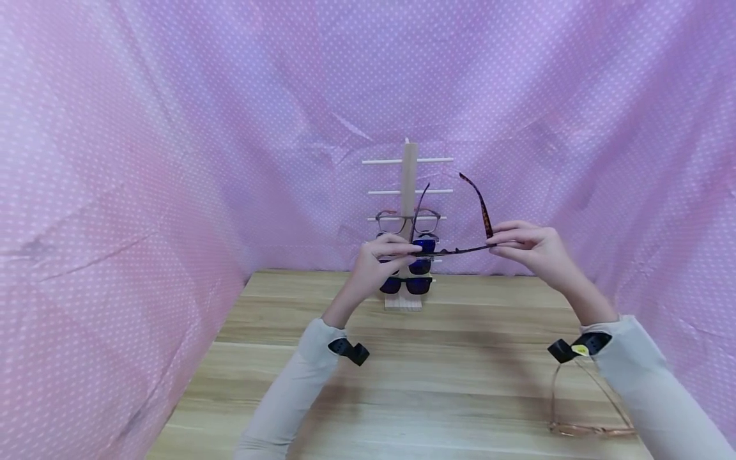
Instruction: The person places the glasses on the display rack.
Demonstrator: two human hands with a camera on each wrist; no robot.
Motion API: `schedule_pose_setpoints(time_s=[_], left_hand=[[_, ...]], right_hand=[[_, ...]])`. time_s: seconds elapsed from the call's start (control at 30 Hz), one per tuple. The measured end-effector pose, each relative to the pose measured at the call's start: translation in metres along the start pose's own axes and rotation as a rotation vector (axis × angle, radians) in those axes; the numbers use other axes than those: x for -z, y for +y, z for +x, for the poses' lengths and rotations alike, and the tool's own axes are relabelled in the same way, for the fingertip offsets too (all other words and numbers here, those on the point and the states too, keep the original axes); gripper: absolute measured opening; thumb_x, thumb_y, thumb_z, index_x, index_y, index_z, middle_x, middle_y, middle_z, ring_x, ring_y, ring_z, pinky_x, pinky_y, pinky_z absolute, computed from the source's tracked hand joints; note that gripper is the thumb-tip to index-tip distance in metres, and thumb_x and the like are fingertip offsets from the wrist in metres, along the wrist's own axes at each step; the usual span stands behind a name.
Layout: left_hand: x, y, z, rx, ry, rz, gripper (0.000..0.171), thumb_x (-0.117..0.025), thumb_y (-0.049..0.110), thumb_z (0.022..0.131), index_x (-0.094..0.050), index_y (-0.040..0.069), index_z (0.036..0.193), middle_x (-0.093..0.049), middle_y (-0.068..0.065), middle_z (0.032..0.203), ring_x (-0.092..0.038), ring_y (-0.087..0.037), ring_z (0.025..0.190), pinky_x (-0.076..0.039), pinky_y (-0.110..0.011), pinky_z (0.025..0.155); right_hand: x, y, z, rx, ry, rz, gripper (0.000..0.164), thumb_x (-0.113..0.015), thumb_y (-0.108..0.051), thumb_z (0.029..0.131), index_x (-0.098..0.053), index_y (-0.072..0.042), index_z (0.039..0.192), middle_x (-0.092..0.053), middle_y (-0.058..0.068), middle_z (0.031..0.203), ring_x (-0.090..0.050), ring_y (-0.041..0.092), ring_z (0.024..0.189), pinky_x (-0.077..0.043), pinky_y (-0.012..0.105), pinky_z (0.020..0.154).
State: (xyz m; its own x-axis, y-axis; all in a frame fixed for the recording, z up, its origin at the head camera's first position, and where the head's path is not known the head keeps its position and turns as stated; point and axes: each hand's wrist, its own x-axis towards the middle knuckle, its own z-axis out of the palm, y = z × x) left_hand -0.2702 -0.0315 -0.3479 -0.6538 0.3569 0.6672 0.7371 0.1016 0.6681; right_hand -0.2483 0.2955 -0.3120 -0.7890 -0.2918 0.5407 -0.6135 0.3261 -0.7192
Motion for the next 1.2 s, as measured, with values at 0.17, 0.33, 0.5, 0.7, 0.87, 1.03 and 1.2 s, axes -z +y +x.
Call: schedule_pose_setpoints(time_s=[0.17, 0.33, 0.5, 0.7, 0.87, 1.03, 1.2], left_hand=[[0.011, -0.001, -0.008, 0.018, 0.028, -0.003, 0.019, -0.075, 0.000, 0.089, -0.079, 0.001, 0.108, -0.072, -0.014, 0.109, -0.064, -0.011, 0.101, -0.056, -0.028, 0.081], [0.020, -0.003, -0.013, 0.021, 0.059, -0.003, 0.018, -0.076, -0.001, 0.088, -0.079, -0.001, 0.106, -0.072, -0.016, 0.107, -0.061, -0.010, 0.103, -0.052, -0.020, 0.083], [0.027, -0.004, -0.017, 0.013, 0.083, -0.007, 0.017, -0.076, -0.001, 0.088, -0.078, -0.002, 0.105, -0.073, -0.017, 0.105, -0.062, -0.011, 0.105, -0.054, -0.021, 0.093], [0.035, -0.006, -0.019, 0.039, 0.118, -0.021, 0.017, -0.074, -0.003, 0.088, -0.077, -0.005, 0.105, -0.072, -0.020, 0.105, -0.063, -0.006, 0.101, -0.056, -0.023, 0.094], [0.037, -0.009, -0.020, 0.099, 0.137, -0.060, 0.019, -0.072, -0.005, 0.090, -0.076, -0.007, 0.108, -0.071, -0.024, 0.107, -0.064, -0.005, 0.098, -0.057, -0.022, 0.091], [0.038, -0.010, -0.016, 0.131, 0.181, -0.052, 0.020, -0.074, 0.000, 0.091, -0.076, -0.003, 0.111, -0.072, -0.023, 0.107, -0.064, -0.006, 0.092, -0.056, -0.018, 0.085], [0.038, -0.010, -0.010, 0.143, 0.250, -0.045, 0.021, -0.076, 0.003, 0.090, -0.077, 0.000, 0.111, -0.072, -0.020, 0.105, -0.064, -0.006, 0.090, -0.054, -0.016, 0.079]], right_hand=[[-0.013, -0.003, 0.007, 0.016, -0.006, -0.020, 0.018, -0.074, 0.008, 0.087, -0.075, 0.011, 0.104, -0.070, -0.011, 0.114, -0.067, -0.006, 0.102, -0.055, 0.010, 0.082], [-0.023, -0.003, 0.013, 0.008, -0.011, -0.048, 0.017, -0.076, 0.003, 0.088, -0.077, 0.006, 0.104, -0.070, -0.011, 0.114, -0.064, -0.006, 0.103, -0.054, 0.010, 0.082], [-0.031, -0.003, 0.019, -0.003, -0.018, -0.068, 0.016, -0.076, 0.002, 0.088, -0.078, 0.005, 0.104, -0.071, 0.002, 0.116, -0.063, -0.007, 0.105, -0.054, 0.010, 0.082], [-0.041, -0.003, 0.025, -0.021, -0.037, -0.074, 0.015, -0.076, -0.001, 0.089, -0.078, 0.003, 0.104, -0.069, 0.020, 0.120, -0.063, -0.007, 0.103, -0.055, 0.011, 0.082], [-0.048, -0.005, 0.032, -0.035, -0.021, -0.038, 0.018, -0.075, 0.000, 0.090, -0.076, 0.006, 0.106, -0.069, 0.023, 0.118, -0.066, -0.008, 0.096, -0.055, 0.011, 0.082], [-0.053, -0.005, 0.040, -0.030, 0.035, -0.032, 0.018, -0.076, -0.002, 0.090, -0.077, 0.004, 0.107, -0.071, 0.020, 0.114, -0.068, -0.007, 0.090, -0.055, 0.011, 0.079], [-0.056, -0.008, 0.045, -0.024, 0.070, -0.050, 0.018, -0.077, -0.003, 0.089, -0.078, 0.002, 0.106, -0.073, 0.017, 0.111, -0.069, -0.005, 0.085, -0.056, 0.011, 0.076]])
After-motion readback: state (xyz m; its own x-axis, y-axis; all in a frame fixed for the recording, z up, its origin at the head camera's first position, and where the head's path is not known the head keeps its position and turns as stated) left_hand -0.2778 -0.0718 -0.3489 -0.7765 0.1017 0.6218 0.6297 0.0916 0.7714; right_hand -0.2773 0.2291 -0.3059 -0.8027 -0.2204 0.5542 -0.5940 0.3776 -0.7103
